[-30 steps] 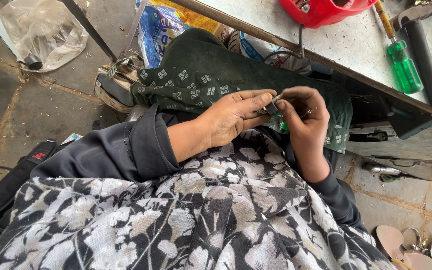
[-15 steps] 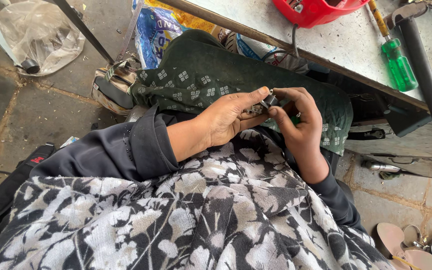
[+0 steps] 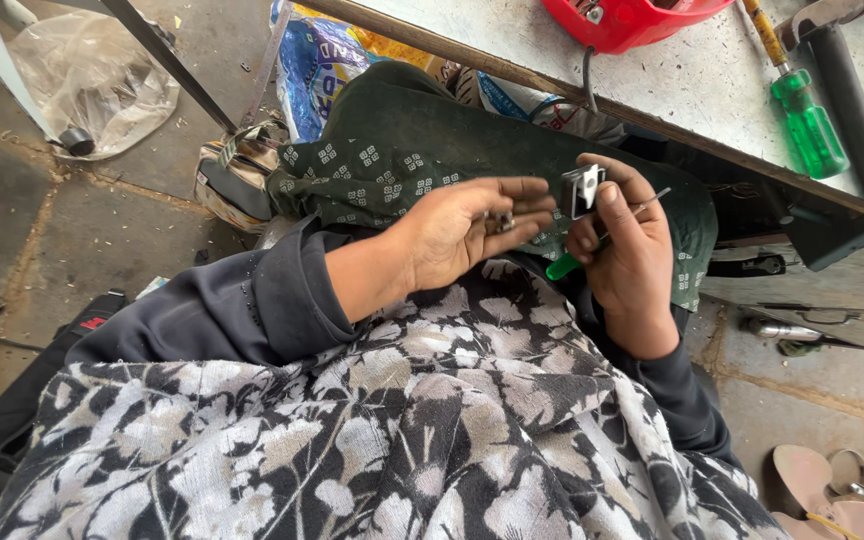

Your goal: The person dismantles an electronic component inside a red plastic casing using a screwdriver and hands, handles a small black switch, and moves wires. They also briefly use a hammer on the red casing.

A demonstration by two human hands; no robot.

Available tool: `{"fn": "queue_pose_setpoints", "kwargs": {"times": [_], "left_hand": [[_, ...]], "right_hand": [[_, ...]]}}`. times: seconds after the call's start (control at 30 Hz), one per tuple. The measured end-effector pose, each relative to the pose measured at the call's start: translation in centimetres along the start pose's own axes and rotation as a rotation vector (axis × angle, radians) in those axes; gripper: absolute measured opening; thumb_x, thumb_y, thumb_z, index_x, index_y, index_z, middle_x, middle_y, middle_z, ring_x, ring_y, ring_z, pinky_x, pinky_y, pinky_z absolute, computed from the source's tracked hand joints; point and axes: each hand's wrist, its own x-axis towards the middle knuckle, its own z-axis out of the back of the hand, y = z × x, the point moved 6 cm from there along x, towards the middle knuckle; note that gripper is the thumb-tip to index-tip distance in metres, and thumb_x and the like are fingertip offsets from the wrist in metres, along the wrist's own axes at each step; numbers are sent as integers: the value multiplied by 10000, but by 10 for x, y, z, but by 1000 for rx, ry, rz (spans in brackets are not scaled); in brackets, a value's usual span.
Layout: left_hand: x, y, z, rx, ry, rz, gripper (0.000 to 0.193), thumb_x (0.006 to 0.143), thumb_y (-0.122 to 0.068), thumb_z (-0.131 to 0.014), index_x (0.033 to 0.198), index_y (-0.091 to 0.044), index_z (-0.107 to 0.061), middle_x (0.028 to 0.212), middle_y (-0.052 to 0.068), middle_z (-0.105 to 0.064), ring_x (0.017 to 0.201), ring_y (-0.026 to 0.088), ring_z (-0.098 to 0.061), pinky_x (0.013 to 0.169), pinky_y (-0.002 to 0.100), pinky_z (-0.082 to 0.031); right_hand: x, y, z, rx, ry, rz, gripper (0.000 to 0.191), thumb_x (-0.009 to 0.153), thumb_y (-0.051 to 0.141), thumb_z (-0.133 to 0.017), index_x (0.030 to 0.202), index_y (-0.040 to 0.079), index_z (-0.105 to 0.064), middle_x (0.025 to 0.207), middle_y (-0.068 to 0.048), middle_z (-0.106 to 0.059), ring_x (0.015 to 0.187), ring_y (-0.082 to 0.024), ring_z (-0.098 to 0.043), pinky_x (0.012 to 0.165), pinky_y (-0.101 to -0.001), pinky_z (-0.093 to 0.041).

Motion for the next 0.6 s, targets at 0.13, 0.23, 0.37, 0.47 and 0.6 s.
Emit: {"fn": "queue_pose_setpoints", "kwargs": {"times": [0.13, 0.23, 0.37, 0.47, 0.6], "left_hand": [[-6, -33, -2, 113, 45, -139, 397, 1038, 15, -363, 1404, 73, -505, 1321, 148, -636, 1229, 214, -643, 1053, 280, -567], [-12, -74, -3, 239, 68, -342, 378, 1059, 26, -385, 1405, 85, -525, 1313, 154, -647, 1206, 201, -646, 1059, 291, -555], [-13, -162, -21, 1022, -56, -939, 344, 1093, 47, -441, 1373, 5, -638, 1298, 127, -718, 1219, 197, -646, 1113, 331, -481], [-3, -215, -27, 1562, -396, -1205, 469, 955, 84, -440, 1292, -107, -704, 1239, 114, -744, 1140, 240, -667, 1058, 353, -538], [20, -231, -31, 1803, -363, -1216, 546, 845, 81, -473, 1350, -44, -636, 1327, 228, -648, 1226, 368, -585, 1062, 447, -449]], "right_hand": [[0, -1, 8, 57, -59, -33, 310, 1101, 164, -570, 1372, 14, -582, 979, 15, -605, 699, -62, -478, 606, -225, -393], [1, -4, 11, 32, -53, -29, 305, 1091, 156, -572, 1360, 13, -594, 950, 13, -598, 687, -63, -464, 587, -227, -379], [2, -11, 14, 6, -26, -18, 301, 1089, 154, -577, 1346, 1, -611, 911, 16, -576, 684, -66, -462, 584, -229, -376], [2, -13, 14, -3, -36, -24, 309, 1067, 149, -590, 1336, -3, -611, 898, 23, -573, 675, -65, -460, 577, -230, -372], [1, -10, 11, -29, -36, -13, 314, 1048, 146, -597, 1323, -5, -610, 862, 30, -566, 655, -63, -450, 564, -231, -365]]}}
